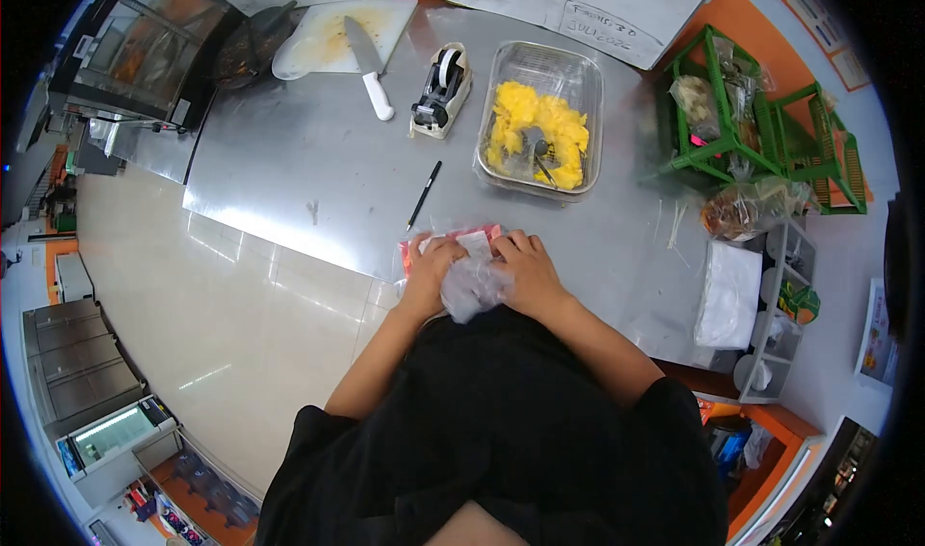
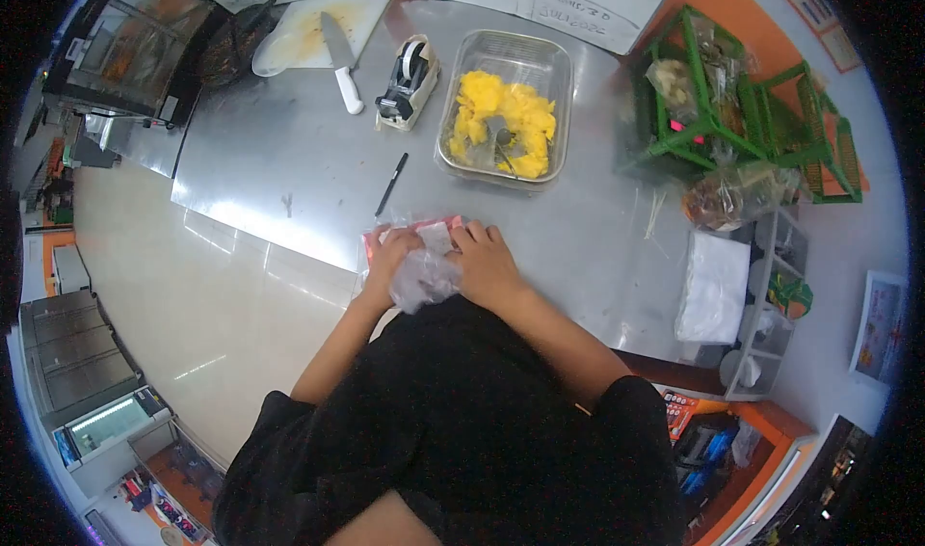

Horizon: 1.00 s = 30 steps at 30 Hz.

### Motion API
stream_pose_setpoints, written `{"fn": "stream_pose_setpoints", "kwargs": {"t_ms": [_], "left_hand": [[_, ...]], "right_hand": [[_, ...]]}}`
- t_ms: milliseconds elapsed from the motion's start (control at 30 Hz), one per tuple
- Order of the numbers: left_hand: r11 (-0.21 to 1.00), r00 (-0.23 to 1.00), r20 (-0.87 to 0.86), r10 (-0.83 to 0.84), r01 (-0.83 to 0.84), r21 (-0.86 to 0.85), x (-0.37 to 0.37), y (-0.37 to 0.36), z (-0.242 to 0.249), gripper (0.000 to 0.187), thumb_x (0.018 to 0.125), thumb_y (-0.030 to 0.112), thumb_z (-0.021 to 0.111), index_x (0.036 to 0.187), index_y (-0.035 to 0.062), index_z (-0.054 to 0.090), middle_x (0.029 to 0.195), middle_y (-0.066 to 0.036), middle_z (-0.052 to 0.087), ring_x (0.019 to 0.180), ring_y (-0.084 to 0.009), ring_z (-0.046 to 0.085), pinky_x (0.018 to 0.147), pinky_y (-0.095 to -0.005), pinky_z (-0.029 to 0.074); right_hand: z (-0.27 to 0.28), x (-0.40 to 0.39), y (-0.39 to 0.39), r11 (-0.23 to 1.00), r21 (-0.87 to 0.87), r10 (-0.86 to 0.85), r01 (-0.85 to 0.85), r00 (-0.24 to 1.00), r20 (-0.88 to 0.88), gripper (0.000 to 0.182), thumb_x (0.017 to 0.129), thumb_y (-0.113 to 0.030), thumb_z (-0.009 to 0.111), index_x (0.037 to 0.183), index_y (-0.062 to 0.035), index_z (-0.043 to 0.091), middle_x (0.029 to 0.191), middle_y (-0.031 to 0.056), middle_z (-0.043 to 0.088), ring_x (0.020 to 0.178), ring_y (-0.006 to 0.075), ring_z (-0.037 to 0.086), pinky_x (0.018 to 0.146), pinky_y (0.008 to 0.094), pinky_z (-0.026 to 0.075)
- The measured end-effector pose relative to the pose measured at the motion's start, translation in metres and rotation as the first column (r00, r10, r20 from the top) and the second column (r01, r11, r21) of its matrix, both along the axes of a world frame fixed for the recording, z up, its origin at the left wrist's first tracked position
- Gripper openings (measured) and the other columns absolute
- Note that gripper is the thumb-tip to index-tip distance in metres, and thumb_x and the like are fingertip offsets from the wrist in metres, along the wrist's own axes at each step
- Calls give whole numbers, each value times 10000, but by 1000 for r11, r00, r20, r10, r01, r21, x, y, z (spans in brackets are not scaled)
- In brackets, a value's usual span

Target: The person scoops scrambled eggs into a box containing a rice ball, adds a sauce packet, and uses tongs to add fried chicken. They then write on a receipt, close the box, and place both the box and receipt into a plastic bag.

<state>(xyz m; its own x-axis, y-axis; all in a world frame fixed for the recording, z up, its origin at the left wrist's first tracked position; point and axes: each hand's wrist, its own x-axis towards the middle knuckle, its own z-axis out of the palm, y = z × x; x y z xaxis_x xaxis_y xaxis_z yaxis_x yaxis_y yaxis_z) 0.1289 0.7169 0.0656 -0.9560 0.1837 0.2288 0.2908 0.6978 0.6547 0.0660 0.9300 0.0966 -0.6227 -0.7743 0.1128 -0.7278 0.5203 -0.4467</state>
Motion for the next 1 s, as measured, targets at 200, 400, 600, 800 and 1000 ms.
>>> {"fn": "stream_pose_setpoints", "kwargs": {"t_ms": [200, 400, 600, 800, 1000], "left_hand": [[963, 997, 42, -58, 45, 265, -13, -16, 13, 345, 756, 303, 735, 1019, 89, 672, 1166, -100, 676, 1325, -298, 472, 1080, -488, 302], [875, 990, 137, 34, -95, 475, -9, -14, 45, 411, 773, 247, 723, 1125, 42, 663, 1236, -132, 642, 1299, -342, 487, 1081, -455, 378], [916, 975, -128, 182, -121, 383, 23, -50, 99, 339, 702, 37, 688, 1039, -1, 679, 1050, -137, 672, 1050, -331, 581, 941, -416, 451], [677, 985, -40, 171, -88, 731, 51, -33, 116, 90, 825, -29, 603, 901, -49, 648, 835, -178, 661, 731, -232, 634, 651, -325, 516], [488, 974, 108, 199, -195, 851, 62, -22, 115, 107, 894, 34, 597, 950, -48, 636, 990, -186, 641, 677, -169, 614, 591, -301, 507]], "right_hand": [[-4, 1, -7, 999, 46, -20, 20, 1000, -12, 227, 717, -203, 717, 910, -86, 696, 1144, 118, 567, 1073, 283, 491, 851, 427, 401], [9, -6, 3, 999, 31, -41, 38, 994, 106, 266, 712, -241, 754, 914, -79, 694, 1128, 110, 582, 1090, 289, 504, 876, 433, 408], [74, -26, 38, 988, 71, -153, 137, 924, 350, 261, 760, -218, 756, 950, -50, 695, 1183, 95, 601, 1118, 292, 539, 921, 442, 437], [125, -22, 1, 708, -699, 280, -98, 948, 151, 217, 813, -80, 659, 1027, -42, 661, 1040, 113, 661, 946, 328, 645, 856, 379, 520], [99, -8, -83, 981, 75, 146, -180, 932, 332, 196, 798, 4, 629, 993, 5, 644, 975, 191, 690, 916, 349, 684, 738, 407, 548]]}}
